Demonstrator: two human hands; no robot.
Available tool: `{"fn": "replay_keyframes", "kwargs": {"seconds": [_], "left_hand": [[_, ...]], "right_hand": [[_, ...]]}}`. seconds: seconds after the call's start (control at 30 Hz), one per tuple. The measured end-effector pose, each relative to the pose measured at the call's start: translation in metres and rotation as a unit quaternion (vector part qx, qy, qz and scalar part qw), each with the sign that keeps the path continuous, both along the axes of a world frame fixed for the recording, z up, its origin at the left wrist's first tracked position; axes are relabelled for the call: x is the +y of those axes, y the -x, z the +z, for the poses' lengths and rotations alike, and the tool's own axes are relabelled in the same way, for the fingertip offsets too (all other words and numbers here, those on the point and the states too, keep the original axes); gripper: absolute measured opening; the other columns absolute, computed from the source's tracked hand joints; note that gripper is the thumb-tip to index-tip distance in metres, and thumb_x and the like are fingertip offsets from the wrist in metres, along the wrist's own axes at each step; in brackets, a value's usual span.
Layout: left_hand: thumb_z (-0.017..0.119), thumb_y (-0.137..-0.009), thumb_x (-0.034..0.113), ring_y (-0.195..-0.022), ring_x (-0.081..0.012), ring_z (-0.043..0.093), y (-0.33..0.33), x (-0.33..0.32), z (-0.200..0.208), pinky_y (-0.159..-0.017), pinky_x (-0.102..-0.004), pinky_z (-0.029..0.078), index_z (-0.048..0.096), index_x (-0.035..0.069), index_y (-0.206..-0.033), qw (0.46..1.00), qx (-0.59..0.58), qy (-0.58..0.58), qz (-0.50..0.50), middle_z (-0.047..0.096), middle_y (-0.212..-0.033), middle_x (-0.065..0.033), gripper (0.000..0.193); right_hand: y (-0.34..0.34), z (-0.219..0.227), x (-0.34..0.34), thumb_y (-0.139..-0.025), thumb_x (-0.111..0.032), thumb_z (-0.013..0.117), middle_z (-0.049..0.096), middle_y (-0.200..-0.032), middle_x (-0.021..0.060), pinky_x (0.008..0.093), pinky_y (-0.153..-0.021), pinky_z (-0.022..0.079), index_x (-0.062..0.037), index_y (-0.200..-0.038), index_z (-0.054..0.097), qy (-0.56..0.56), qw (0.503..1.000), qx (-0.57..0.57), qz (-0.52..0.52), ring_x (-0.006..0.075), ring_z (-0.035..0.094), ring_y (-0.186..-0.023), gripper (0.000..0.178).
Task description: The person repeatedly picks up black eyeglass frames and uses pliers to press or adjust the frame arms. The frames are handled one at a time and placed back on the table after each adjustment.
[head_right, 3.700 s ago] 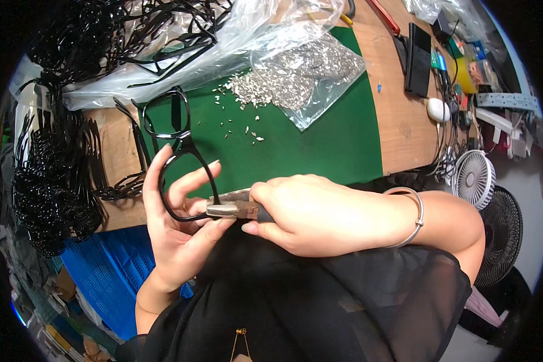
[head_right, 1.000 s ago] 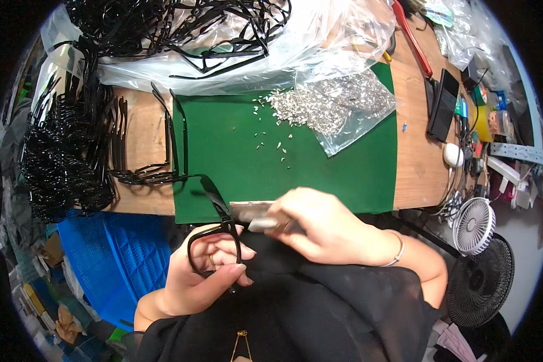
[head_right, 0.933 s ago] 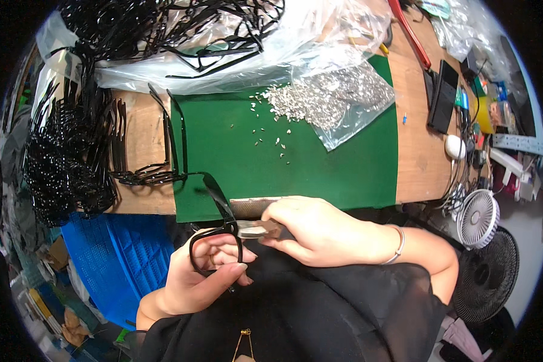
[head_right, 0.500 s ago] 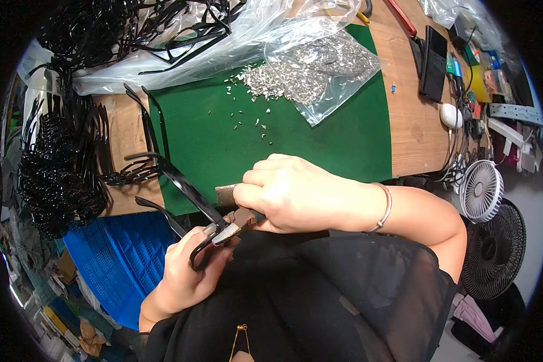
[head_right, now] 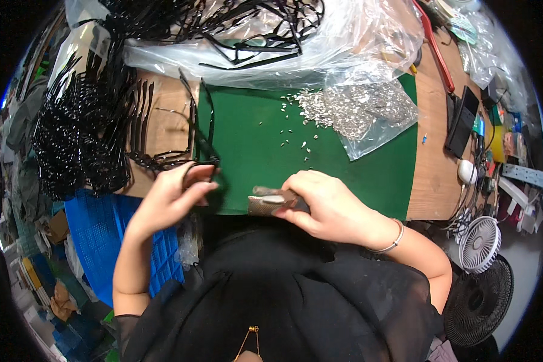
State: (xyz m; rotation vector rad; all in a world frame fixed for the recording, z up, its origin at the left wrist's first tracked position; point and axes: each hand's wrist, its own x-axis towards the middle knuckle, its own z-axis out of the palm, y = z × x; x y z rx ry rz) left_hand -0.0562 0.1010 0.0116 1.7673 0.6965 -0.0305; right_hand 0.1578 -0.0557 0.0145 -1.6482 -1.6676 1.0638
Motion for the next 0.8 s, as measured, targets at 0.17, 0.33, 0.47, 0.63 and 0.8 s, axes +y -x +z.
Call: {"fn": "replay_keyframes", "kwargs": {"seconds": [0.17,0.33,0.47,0.63,0.8], "left_hand": [[0.064,-0.072,0.018,-0.100,-0.0303,0.043,0.010,0.023,0.004,-0.086,-0.0386,0.036,0.048,0.003,-0.114,0.879,0.081,-0.448,-0.142,0.047,-0.109,-0.0128,0.048],[0.073,-0.061,0.020,-0.101,-0.0306,0.044,0.001,0.039,-0.020,-0.088,-0.0395,0.036,0.043,0.002,-0.118,0.868,0.041,-0.459,-0.187,0.046,-0.111,-0.0137,0.066],[0.072,-0.065,0.023,-0.094,-0.0281,0.051,-0.086,0.036,0.009,-0.083,-0.0358,0.041,0.048,-0.002,-0.111,0.918,-0.160,-0.342,-0.122,0.053,-0.102,-0.0151,0.057],[0.061,-0.070,0.049,-0.091,-0.0318,0.053,-0.222,0.059,-0.055,-0.083,-0.0392,0.039,0.063,0.001,-0.081,0.803,-0.082,-0.546,0.224,0.059,-0.090,-0.0205,0.049],[0.046,-0.088,0.018,-0.054,-0.0112,0.054,-0.184,0.047,0.022,-0.055,-0.0226,0.047,0.047,0.002,-0.082,0.854,-0.470,0.000,0.222,0.053,-0.066,-0.0044,0.017]], "right_hand": [[-0.007,-0.015,0.001,-0.077,-0.018,0.062,0.055,-0.072,0.0134,0.0354,-0.061,0.045,-0.0024,-0.081,0.054,0.031,0.998,-0.018,-0.043,0.0302,0.056,-0.070,0.018],[-0.016,-0.024,-0.015,-0.071,-0.009,0.060,0.052,-0.095,0.0139,0.0378,-0.068,0.047,-0.0002,-0.094,0.054,0.009,0.993,-0.102,-0.058,0.0315,0.056,-0.077,0.025],[-0.013,-0.029,-0.019,-0.070,-0.009,0.061,0.047,-0.104,0.0164,0.0380,-0.068,0.046,0.0035,-0.107,0.048,-0.026,0.969,-0.231,-0.078,0.0315,0.055,-0.076,0.041],[0.010,-0.030,-0.016,-0.067,-0.010,0.064,0.046,-0.109,0.0154,0.0348,-0.069,0.043,0.0047,-0.111,0.046,-0.018,0.949,-0.312,-0.035,0.0268,0.053,-0.083,0.050],[-0.007,-0.016,-0.036,-0.068,-0.007,0.062,0.050,-0.100,0.0174,0.0388,-0.069,0.045,0.0010,-0.104,0.050,-0.040,0.968,-0.222,-0.111,0.0329,0.055,-0.079,0.039]]}}
